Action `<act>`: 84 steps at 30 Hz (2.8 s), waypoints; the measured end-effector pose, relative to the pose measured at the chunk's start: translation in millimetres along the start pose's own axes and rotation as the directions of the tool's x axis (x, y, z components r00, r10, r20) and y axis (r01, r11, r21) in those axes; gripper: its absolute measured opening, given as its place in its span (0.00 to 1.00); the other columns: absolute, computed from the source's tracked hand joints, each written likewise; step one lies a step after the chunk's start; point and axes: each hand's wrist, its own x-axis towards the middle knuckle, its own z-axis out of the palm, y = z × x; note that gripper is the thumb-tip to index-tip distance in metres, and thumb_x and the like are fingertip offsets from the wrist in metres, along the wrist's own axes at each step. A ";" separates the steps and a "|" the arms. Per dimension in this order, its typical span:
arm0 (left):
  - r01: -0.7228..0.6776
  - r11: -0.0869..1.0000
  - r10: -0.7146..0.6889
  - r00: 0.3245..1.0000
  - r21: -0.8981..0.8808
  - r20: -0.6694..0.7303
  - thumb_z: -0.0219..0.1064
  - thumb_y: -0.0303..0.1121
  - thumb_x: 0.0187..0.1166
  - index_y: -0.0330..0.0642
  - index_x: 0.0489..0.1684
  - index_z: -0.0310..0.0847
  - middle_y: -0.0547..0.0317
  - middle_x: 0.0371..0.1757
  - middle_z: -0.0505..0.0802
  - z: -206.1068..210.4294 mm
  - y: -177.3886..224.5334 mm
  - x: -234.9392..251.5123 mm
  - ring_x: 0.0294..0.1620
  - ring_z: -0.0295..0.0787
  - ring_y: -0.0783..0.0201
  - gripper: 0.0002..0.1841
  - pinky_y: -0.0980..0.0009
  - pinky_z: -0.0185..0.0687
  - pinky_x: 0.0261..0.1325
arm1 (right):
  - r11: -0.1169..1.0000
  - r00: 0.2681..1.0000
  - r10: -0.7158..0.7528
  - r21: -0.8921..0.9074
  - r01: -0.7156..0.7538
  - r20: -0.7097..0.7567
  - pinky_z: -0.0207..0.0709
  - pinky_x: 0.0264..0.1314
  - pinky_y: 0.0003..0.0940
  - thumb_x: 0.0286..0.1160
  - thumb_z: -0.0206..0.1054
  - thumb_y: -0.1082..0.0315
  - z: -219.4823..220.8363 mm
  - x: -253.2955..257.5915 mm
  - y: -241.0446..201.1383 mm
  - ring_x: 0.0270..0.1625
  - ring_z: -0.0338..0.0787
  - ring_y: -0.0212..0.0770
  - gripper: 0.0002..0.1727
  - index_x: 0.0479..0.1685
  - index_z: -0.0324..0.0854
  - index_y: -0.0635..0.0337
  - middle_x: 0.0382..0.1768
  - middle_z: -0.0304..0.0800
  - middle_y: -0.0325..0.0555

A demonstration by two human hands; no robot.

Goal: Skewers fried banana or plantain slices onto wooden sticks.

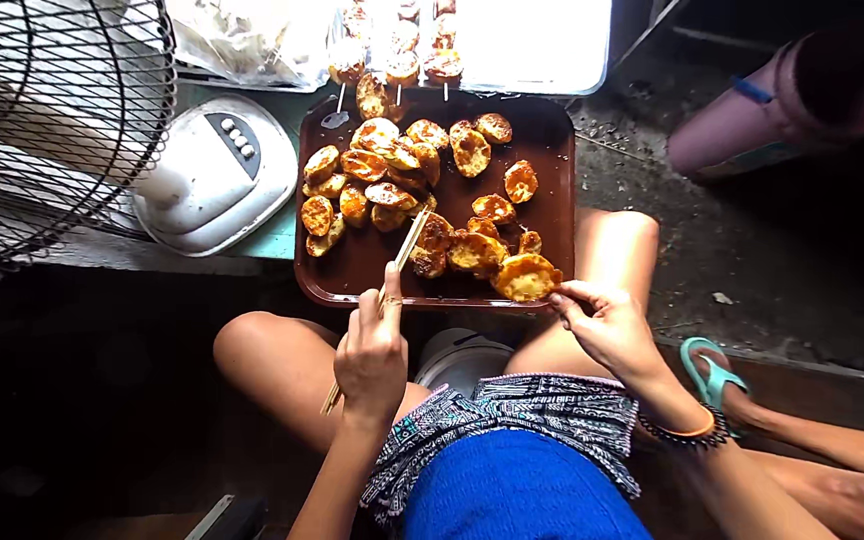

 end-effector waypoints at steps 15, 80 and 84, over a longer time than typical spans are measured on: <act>0.293 0.866 -0.301 0.952 -0.405 0.045 0.59 0.27 0.88 0.34 0.79 0.77 0.43 0.49 0.89 17.5 2.4 -29.4 0.40 0.88 0.59 0.22 0.69 0.87 0.42 | 0.723 0.950 0.312 0.654 -0.225 -0.019 0.81 0.30 0.22 0.83 0.65 0.71 6.0 201.4 -90.2 0.26 0.87 0.27 0.07 0.49 0.85 0.64 0.31 0.92 0.39; 0.204 0.977 -0.169 0.917 -0.062 0.360 0.61 0.20 0.80 0.43 0.91 0.63 0.39 0.57 0.87 64.6 37.2 -15.9 0.39 0.93 0.49 0.34 0.58 0.89 0.37 | 0.998 0.938 0.052 -0.040 -0.041 0.343 0.85 0.40 0.27 0.80 0.61 0.60 62.3 -36.2 3.6 0.33 0.91 0.27 0.15 0.50 0.93 0.52 0.36 0.95 0.37; 0.218 0.973 -0.173 0.906 -0.073 0.387 0.61 0.20 0.80 0.43 0.91 0.62 0.39 0.60 0.86 63.6 38.1 -15.2 0.40 0.94 0.49 0.34 0.57 0.90 0.37 | 0.998 0.934 0.063 -0.002 -0.067 0.353 0.87 0.41 0.27 0.80 0.63 0.62 72.2 -20.1 -1.1 0.33 0.91 0.28 0.13 0.49 0.93 0.54 0.37 0.95 0.38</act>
